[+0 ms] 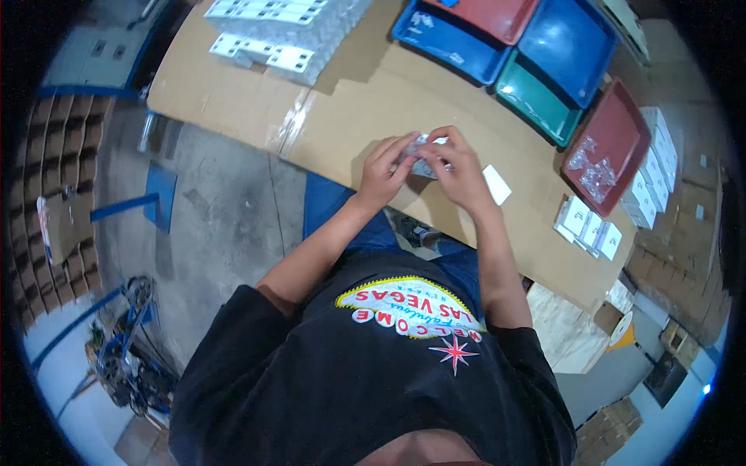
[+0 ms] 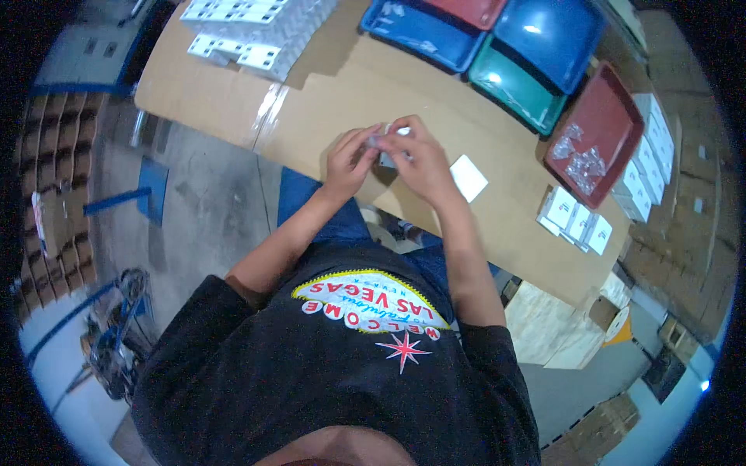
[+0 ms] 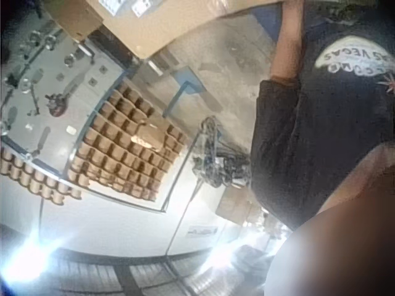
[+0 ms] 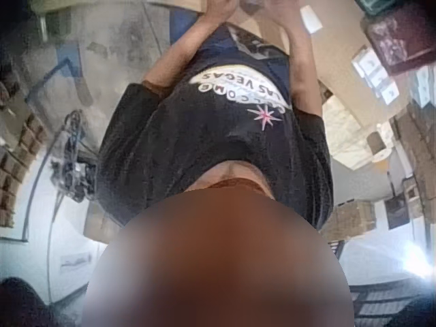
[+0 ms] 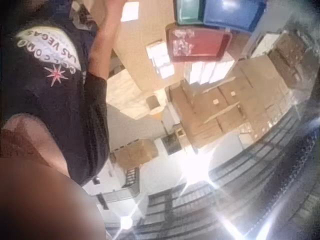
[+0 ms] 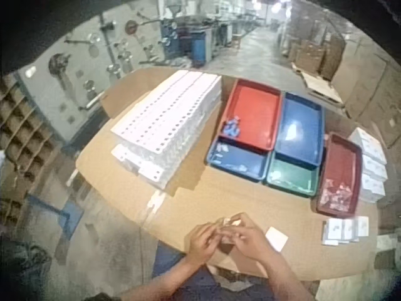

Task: Assembling mechanical or electronic components into small white boxes and stacking them.

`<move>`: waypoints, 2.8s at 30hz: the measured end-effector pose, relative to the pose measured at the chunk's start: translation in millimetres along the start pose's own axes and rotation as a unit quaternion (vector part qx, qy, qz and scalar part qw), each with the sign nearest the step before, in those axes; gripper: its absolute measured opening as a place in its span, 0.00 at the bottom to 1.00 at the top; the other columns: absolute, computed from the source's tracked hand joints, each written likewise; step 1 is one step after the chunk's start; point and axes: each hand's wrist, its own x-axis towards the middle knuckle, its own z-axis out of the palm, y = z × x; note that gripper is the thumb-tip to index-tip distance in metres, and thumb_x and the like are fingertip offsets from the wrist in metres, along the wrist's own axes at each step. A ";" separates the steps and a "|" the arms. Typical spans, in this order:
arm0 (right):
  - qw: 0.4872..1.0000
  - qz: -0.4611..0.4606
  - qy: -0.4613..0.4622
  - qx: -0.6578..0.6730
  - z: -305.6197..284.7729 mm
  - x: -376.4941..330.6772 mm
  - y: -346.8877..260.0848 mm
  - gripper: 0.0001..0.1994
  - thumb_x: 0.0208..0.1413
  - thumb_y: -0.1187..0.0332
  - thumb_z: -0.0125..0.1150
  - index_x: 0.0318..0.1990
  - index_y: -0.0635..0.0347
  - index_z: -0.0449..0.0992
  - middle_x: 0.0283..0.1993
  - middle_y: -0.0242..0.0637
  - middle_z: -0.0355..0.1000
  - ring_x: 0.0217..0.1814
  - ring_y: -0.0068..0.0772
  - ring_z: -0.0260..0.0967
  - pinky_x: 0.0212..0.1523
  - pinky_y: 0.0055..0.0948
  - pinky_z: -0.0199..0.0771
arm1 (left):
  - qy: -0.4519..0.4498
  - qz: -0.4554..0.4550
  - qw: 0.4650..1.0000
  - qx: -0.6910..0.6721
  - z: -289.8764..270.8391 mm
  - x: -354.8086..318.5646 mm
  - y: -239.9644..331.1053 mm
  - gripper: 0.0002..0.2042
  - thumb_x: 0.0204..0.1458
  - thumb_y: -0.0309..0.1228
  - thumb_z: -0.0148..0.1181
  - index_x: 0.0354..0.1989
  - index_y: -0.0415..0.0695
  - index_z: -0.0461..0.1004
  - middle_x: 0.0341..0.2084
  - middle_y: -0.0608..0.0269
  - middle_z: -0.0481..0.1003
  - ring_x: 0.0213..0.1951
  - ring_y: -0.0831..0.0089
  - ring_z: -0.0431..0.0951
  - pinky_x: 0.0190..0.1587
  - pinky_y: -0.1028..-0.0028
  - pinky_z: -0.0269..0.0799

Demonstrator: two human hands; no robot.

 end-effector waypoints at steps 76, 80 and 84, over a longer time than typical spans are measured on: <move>0.996 0.070 -0.058 -0.020 -49.5 -18.0 -30.1 0.06 0.61 0.71 0.65 0.41 0.64 0.83 0.37 0.37 0.76 0.34 0.32 0.73 0.34 0.29 0.71 | -0.113 -0.083 0.990 -0.035 3.8 -5.5 37.0 0.22 0.52 0.31 0.73 0.56 0.42 0.76 0.40 0.52 0.80 0.39 0.59 0.83 0.41 0.66 0.78; 0.995 0.093 -0.032 -0.032 -49.8 -19.4 -28.4 0.07 0.60 0.66 0.64 0.39 0.58 0.84 0.40 0.38 0.77 0.39 0.44 0.77 0.39 0.38 0.76 | -0.106 0.059 0.988 0.095 3.9 6.8 45.5 0.23 0.51 0.32 0.73 0.55 0.41 0.75 0.39 0.52 0.79 0.38 0.53 0.80 0.42 0.62 0.76; 0.998 0.039 -0.016 -0.055 -47.8 -15.1 -24.0 0.07 0.59 0.70 0.66 0.41 0.61 0.83 0.37 0.40 0.77 0.34 0.38 0.75 0.35 0.33 0.73 | -0.099 0.069 0.988 0.092 2.5 6.8 43.1 0.22 0.50 0.29 0.73 0.54 0.39 0.76 0.42 0.51 0.79 0.43 0.52 0.80 0.47 0.61 0.75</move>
